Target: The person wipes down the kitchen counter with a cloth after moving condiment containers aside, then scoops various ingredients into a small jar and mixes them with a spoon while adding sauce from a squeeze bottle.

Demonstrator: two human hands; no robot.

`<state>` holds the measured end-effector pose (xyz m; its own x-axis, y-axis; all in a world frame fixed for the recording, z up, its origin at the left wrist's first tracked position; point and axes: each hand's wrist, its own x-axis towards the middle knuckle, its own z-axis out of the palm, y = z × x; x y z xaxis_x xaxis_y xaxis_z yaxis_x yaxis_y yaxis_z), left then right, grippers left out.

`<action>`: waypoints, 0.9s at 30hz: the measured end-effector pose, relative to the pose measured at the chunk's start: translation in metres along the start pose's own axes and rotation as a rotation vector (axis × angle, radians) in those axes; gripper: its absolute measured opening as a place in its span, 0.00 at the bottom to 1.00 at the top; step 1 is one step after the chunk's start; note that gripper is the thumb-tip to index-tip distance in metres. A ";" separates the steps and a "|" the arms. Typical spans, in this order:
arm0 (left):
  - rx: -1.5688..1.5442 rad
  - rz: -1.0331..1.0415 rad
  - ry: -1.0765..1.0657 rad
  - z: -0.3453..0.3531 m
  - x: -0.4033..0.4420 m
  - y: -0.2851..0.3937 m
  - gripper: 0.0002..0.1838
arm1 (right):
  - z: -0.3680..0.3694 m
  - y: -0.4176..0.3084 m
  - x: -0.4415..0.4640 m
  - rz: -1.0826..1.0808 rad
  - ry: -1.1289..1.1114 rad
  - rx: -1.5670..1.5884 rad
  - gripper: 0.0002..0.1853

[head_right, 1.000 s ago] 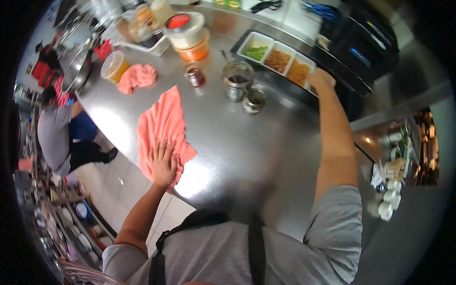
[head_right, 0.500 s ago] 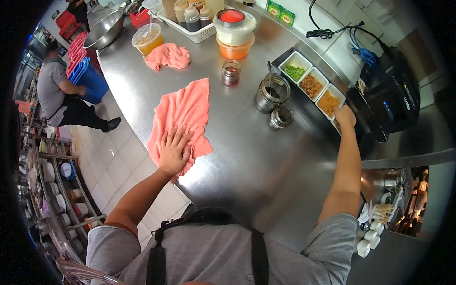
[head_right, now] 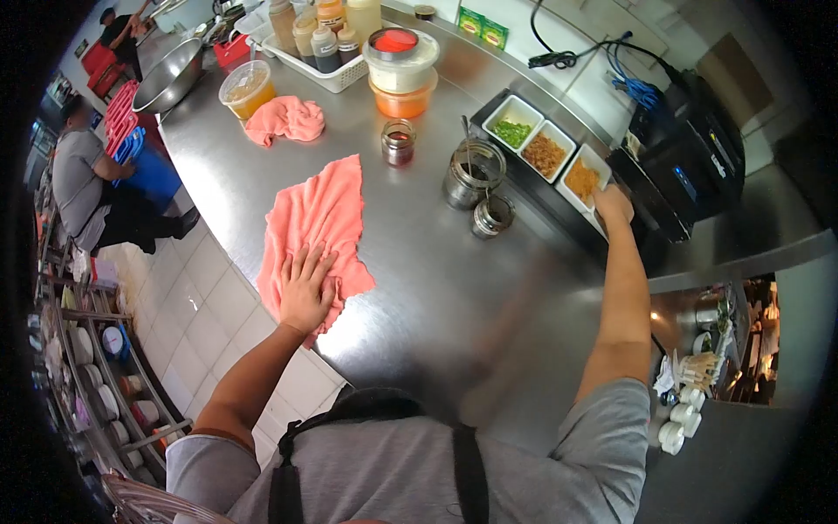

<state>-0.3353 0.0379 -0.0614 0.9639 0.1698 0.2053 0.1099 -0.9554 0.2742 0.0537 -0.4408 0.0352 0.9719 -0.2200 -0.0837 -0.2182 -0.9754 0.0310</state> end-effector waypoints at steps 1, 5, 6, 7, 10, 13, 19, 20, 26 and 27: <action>-0.011 0.000 -0.005 -0.001 0.000 0.000 0.27 | -0.003 0.001 -0.001 -0.003 0.016 0.022 0.28; -0.012 -0.003 -0.020 -0.002 0.001 0.002 0.26 | -0.029 -0.002 -0.025 0.002 0.030 0.085 0.27; -0.014 0.010 -0.022 -0.001 0.001 0.002 0.26 | -0.032 0.000 -0.030 0.015 0.032 0.087 0.27; -0.005 -0.003 -0.031 -0.002 0.001 0.002 0.27 | -0.035 0.002 -0.035 -0.016 0.040 0.093 0.25; -0.001 -0.001 -0.041 0.000 0.001 0.002 0.27 | -0.051 0.005 -0.068 -0.101 0.098 0.074 0.22; 0.012 -0.009 -0.021 0.002 0.001 0.001 0.27 | -0.057 0.017 -0.118 -0.167 0.142 0.100 0.19; 0.011 0.022 -0.006 0.002 0.001 0.001 0.26 | -0.026 0.076 -0.199 -0.153 0.062 0.183 0.19; 0.015 0.019 0.000 0.003 0.001 0.001 0.26 | -0.021 0.084 -0.212 -0.123 0.043 0.137 0.19; 0.026 0.028 0.005 0.004 0.000 0.001 0.26 | 0.035 0.166 -0.259 0.083 0.019 0.031 0.19; 0.026 0.027 0.000 0.003 0.000 0.001 0.26 | 0.040 0.178 -0.266 0.164 0.007 0.003 0.19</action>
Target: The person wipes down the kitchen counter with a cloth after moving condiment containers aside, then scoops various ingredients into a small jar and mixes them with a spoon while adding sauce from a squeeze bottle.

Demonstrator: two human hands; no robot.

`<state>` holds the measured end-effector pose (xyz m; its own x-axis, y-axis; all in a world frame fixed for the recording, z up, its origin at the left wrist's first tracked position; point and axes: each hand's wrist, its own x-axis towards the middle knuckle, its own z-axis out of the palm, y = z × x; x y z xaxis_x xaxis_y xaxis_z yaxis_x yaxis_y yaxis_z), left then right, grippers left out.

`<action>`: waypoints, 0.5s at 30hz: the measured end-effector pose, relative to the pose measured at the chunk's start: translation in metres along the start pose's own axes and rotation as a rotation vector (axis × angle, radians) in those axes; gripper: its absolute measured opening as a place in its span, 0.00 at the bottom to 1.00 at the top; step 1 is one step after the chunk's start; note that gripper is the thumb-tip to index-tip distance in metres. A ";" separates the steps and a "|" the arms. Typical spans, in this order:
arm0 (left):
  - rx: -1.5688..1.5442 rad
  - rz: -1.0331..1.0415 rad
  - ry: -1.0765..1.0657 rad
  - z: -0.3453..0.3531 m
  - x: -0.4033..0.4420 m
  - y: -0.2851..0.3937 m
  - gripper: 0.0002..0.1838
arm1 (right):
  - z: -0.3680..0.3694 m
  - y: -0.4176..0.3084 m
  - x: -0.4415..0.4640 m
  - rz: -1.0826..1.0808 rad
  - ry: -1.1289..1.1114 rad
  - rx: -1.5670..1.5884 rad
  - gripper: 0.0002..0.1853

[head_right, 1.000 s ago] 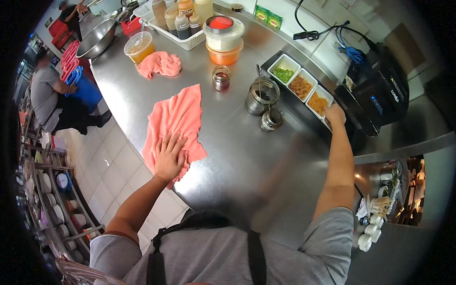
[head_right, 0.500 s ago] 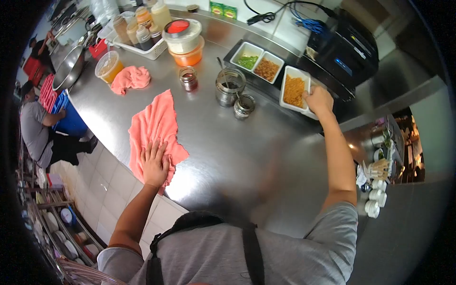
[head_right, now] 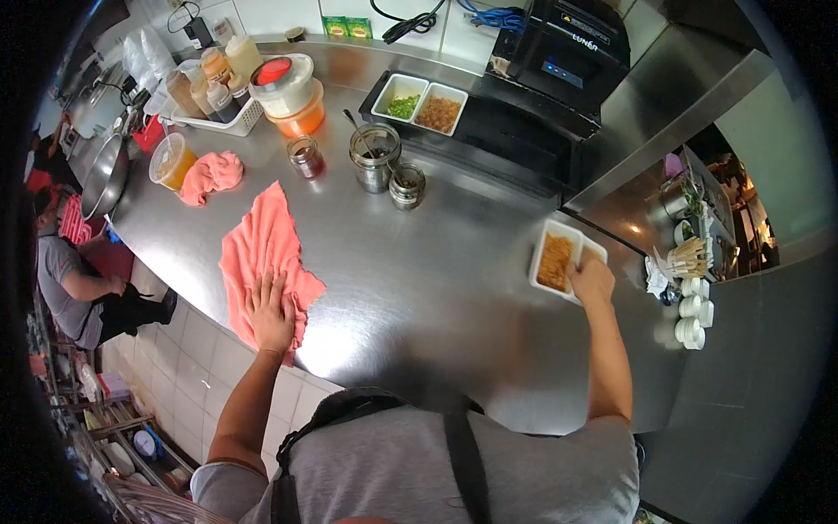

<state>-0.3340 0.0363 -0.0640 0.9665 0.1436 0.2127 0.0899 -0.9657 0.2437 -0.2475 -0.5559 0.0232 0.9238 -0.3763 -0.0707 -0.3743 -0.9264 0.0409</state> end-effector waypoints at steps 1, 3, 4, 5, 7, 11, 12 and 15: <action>0.002 0.000 0.001 -0.001 0.000 0.000 0.26 | 0.005 0.013 -0.006 -0.001 0.000 0.002 0.19; -0.007 0.005 0.002 -0.001 0.001 0.001 0.25 | 0.011 0.039 -0.016 0.081 0.063 0.035 0.21; -0.007 0.004 0.002 -0.001 0.001 0.002 0.25 | 0.014 0.051 -0.018 0.080 0.063 0.034 0.21; -0.001 0.002 0.000 -0.001 0.001 0.002 0.25 | 0.016 0.062 -0.019 0.149 0.023 0.020 0.20; 0.004 0.000 -0.002 -0.001 0.001 0.001 0.26 | 0.018 0.078 -0.023 0.218 -0.016 0.006 0.19; 0.008 0.008 -0.003 -0.002 0.001 0.002 0.26 | 0.002 0.081 -0.033 0.228 -0.061 -0.084 0.19; 0.004 -0.004 -0.015 -0.003 0.001 0.002 0.26 | -0.008 0.075 -0.036 0.205 -0.065 -0.097 0.19; 0.039 0.010 -0.011 -0.001 0.002 0.001 0.26 | -0.047 0.034 -0.015 0.144 0.047 -0.220 0.22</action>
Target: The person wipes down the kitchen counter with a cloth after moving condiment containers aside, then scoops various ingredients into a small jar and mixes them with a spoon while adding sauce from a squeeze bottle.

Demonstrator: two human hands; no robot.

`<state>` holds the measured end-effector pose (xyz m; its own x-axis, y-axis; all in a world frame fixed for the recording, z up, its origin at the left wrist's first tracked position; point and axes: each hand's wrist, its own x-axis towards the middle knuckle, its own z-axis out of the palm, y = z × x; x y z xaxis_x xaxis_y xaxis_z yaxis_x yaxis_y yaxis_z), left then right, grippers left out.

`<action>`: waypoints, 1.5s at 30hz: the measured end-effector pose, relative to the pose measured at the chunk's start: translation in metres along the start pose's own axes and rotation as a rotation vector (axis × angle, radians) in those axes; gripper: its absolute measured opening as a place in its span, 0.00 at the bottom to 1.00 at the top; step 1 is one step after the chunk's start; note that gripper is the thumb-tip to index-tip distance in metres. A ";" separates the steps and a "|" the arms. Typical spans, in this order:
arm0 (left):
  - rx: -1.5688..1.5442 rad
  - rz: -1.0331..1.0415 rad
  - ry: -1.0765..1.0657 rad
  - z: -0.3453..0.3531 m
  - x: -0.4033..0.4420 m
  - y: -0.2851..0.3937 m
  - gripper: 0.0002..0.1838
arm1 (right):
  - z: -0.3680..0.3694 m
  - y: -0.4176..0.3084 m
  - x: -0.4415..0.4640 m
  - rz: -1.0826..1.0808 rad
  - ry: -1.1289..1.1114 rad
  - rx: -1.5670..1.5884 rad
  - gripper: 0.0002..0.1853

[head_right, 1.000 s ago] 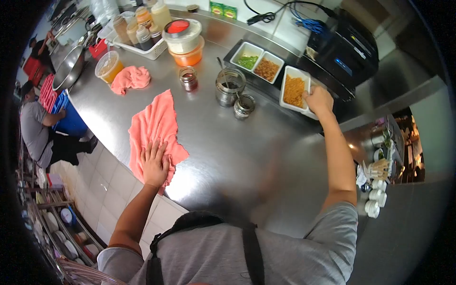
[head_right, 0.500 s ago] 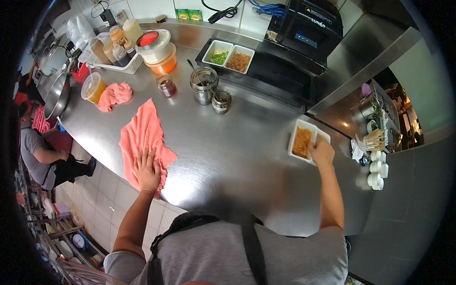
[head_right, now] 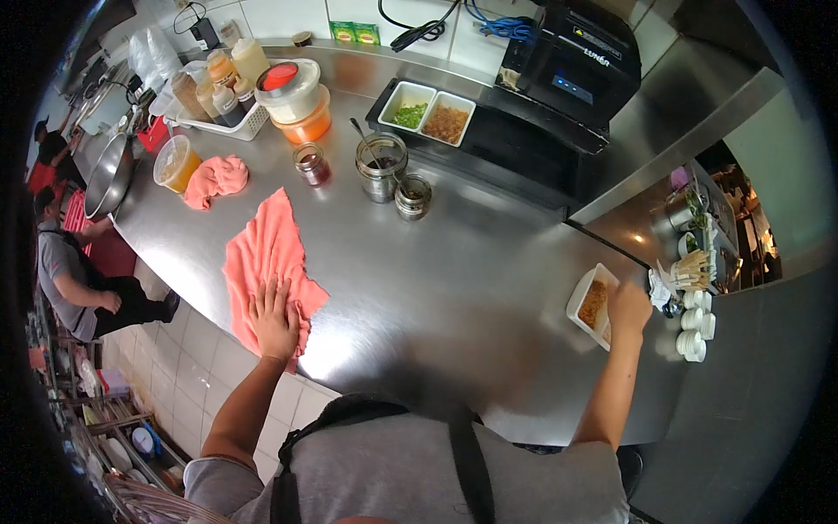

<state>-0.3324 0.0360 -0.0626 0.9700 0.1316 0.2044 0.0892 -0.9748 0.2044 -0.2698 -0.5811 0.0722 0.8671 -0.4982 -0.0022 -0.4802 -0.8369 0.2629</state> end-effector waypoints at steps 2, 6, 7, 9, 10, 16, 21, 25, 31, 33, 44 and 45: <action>-0.004 0.002 -0.015 0.001 0.000 -0.001 0.27 | -0.056 -0.068 -0.004 -0.187 0.178 0.253 0.24; -0.021 -0.003 0.002 0.001 0.001 -0.002 0.27 | -0.101 -0.214 0.021 -0.674 0.101 0.555 0.19; -0.032 -0.006 -0.001 -0.001 0.002 -0.002 0.26 | -0.112 -0.248 0.032 -0.712 -0.020 0.630 0.18; -0.049 -0.024 0.000 -0.002 0.002 -0.002 0.26 | -0.101 -0.315 0.082 -0.741 0.082 0.578 0.19; -0.073 -0.035 0.003 -0.002 0.003 -0.001 0.26 | -0.103 -0.345 0.103 -0.692 0.068 0.539 0.21; -0.075 -0.053 0.017 -0.002 0.002 -0.003 0.25 | -0.078 -0.447 0.189 -0.538 -0.093 0.375 0.30; -0.119 -0.047 0.039 -0.003 0.003 -0.004 0.24 | -0.082 -0.453 0.186 -0.526 -0.088 0.406 0.30; -0.135 -0.056 0.047 -0.002 0.003 -0.004 0.24 | -0.098 -0.450 0.177 -0.479 -0.104 0.312 0.29; -0.154 -0.056 0.032 -0.005 0.003 -0.004 0.24 | -0.067 -0.463 0.194 -0.469 -0.115 0.332 0.25; -0.152 -0.054 0.039 -0.004 0.003 -0.005 0.24 | -0.078 -0.456 0.187 -0.393 -0.296 0.462 0.23; -0.154 -0.048 0.087 -0.005 0.003 -0.004 0.24 | -0.084 -0.434 0.171 -0.402 -0.037 0.398 0.28; -0.152 -0.053 0.096 -0.005 0.002 -0.005 0.24 | -0.082 -0.434 0.174 -0.403 -0.033 0.411 0.29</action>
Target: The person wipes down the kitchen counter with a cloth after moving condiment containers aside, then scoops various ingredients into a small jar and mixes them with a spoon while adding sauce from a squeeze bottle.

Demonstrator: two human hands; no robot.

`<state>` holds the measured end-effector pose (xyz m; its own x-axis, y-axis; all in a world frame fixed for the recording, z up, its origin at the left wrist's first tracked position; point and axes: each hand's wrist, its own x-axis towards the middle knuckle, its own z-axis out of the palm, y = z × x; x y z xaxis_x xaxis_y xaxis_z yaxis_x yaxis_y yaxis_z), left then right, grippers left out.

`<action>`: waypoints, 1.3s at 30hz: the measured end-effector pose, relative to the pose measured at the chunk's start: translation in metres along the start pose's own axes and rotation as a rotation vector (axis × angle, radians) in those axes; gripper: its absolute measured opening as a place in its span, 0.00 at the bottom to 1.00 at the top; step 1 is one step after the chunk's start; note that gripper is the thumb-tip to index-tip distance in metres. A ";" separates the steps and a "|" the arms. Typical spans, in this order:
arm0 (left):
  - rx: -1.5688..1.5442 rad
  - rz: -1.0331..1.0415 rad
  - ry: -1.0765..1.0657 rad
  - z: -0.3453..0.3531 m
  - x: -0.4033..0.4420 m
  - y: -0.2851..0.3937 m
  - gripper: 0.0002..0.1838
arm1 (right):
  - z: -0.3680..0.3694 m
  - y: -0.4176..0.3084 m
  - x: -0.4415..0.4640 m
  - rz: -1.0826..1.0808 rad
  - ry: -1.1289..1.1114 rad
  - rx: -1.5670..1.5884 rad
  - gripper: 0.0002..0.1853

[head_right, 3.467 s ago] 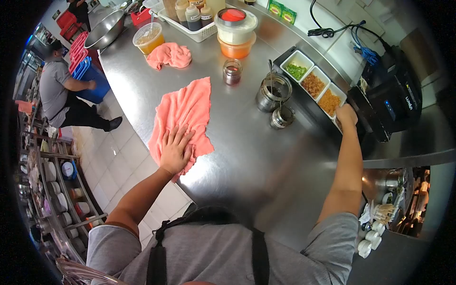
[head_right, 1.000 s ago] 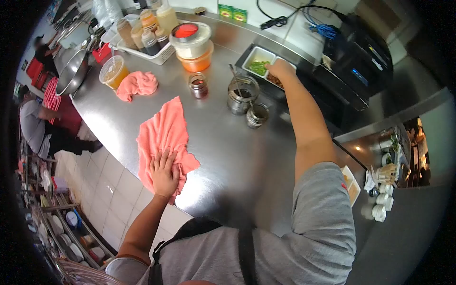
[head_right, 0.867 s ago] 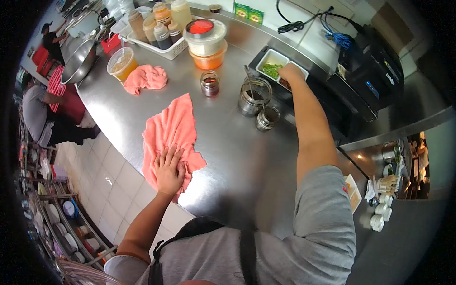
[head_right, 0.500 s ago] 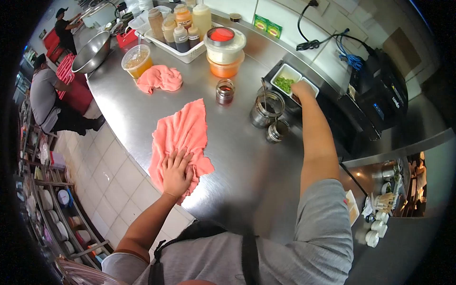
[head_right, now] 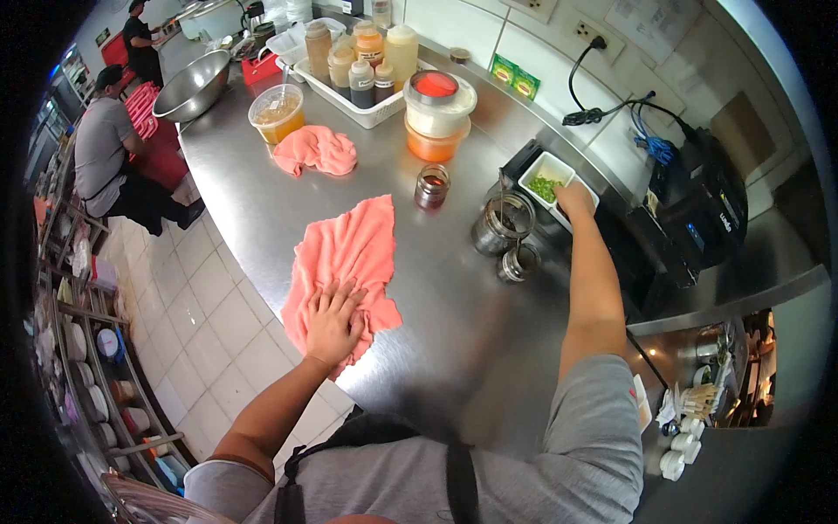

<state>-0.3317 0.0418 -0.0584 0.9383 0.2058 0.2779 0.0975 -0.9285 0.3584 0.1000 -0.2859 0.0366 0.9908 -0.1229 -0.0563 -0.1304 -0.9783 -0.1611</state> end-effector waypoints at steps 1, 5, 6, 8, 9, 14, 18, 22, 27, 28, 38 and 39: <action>-0.004 -0.001 -0.003 0.000 -0.001 0.001 0.24 | 0.003 0.003 0.003 -0.009 0.004 0.001 0.29; -0.014 0.005 -0.005 0.002 -0.001 -0.001 0.24 | -0.006 0.003 -0.009 0.041 0.031 0.071 0.27; -0.012 0.003 -0.006 0.001 -0.001 -0.001 0.24 | -0.016 0.001 -0.013 0.035 0.003 0.105 0.25; -0.021 0.004 -0.002 0.000 0.001 0.001 0.24 | -0.016 0.011 -0.002 -0.040 0.020 0.117 0.24; -0.025 0.003 -0.007 0.000 0.001 0.001 0.24 | -0.018 0.019 0.001 -0.037 0.018 0.113 0.24; -0.034 -0.012 0.049 0.006 0.004 -0.001 0.22 | -0.048 0.037 -0.042 -0.178 0.095 0.104 0.22; -0.041 -0.008 0.058 0.006 0.004 -0.001 0.22 | -0.061 0.080 -0.097 -0.289 0.159 0.241 0.21; -0.045 0.005 0.064 0.005 0.005 -0.001 0.21 | -0.054 0.138 -0.168 -0.267 0.052 0.506 0.16; -0.039 0.003 0.084 0.006 0.004 -0.001 0.21 | -0.018 0.192 -0.269 -0.054 -0.039 0.264 0.16; -0.040 0.002 0.077 0.005 0.004 0.000 0.21 | -0.007 0.203 -0.286 -0.039 -0.013 0.209 0.17; -0.011 0.020 0.074 0.012 0.002 -0.004 0.21 | 0.008 0.268 -0.365 0.084 0.048 -0.035 0.25; -0.001 0.023 0.081 0.013 0.003 -0.005 0.21 | 0.006 0.269 -0.366 0.060 0.074 -0.053 0.27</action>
<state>-0.3251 0.0431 -0.0713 0.9103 0.2084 0.3575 0.0753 -0.9330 0.3520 -0.2977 -0.5032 0.0075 0.9815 -0.1914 0.0086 -0.1894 -0.9761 -0.1068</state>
